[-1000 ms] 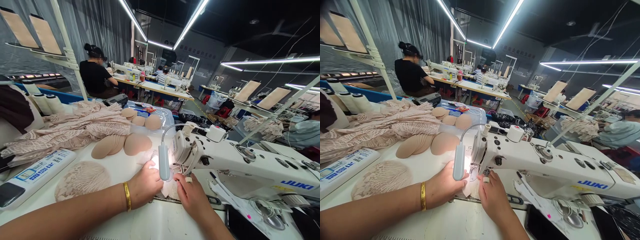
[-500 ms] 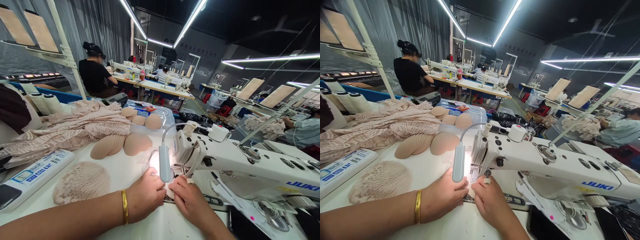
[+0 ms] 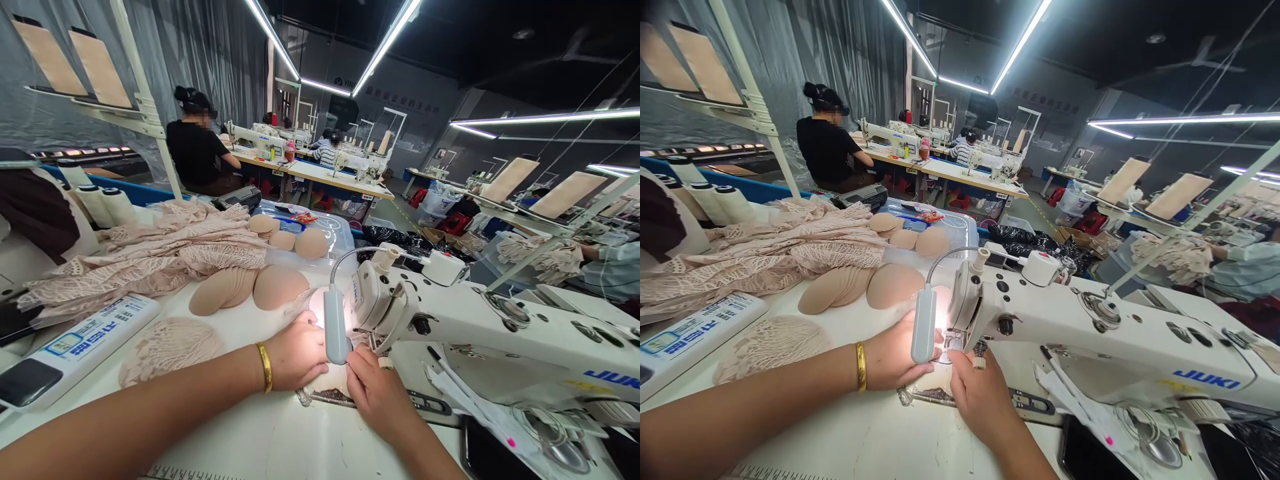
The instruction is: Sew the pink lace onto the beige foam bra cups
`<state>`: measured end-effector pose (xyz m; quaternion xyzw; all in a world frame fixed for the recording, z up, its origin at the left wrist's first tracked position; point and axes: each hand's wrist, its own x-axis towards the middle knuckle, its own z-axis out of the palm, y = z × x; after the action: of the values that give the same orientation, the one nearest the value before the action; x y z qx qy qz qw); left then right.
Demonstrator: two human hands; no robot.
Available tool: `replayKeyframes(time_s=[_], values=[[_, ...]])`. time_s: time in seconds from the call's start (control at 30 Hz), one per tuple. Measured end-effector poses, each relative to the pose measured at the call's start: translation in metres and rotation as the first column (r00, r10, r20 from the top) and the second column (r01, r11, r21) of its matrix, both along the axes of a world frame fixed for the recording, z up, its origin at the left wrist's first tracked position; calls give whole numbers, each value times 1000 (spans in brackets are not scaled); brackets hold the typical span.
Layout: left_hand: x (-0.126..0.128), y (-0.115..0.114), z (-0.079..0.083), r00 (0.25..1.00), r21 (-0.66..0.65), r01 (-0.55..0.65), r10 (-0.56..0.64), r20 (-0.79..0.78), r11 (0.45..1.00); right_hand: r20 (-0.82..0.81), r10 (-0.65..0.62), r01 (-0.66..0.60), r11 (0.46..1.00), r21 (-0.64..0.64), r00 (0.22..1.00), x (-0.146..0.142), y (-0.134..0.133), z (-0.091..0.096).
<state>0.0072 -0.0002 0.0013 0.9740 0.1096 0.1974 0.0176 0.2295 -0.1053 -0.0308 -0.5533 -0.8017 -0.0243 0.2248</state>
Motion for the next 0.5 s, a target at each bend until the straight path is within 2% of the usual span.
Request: replayKeyframes(time_s=[0.1, 0.2, 0.27, 0.33, 0.43, 0.5], values=[[3, 5, -2, 1000, -14, -18, 18, -2, 1000, -25, 4, -4, 1000, 1, 1000, 2, 1, 0], [6, -4, 1, 995, 65, -89, 91, -32, 994, -52, 26, -24, 999, 26, 998, 4, 1, 2], [3, -21, 7, 985, 130, -134, 146, -87, 982, -75, 40, -38, 999, 35, 996, 5, 2, 3], [-7, -45, 19, 980, 143, -110, 131, -150, 984, -91, 54, -50, 998, 46, 994, 7, 0, 2], [-37, -83, 39, 974, 48, 12, -1, -227, 999, -75, 75, -68, 994, 87, 994, 10, -3, -2], [-64, -103, 49, 962, -21, 10, -16, -271, 1000, -47, 84, -78, 991, 111, 995, 15, -3, -8]])
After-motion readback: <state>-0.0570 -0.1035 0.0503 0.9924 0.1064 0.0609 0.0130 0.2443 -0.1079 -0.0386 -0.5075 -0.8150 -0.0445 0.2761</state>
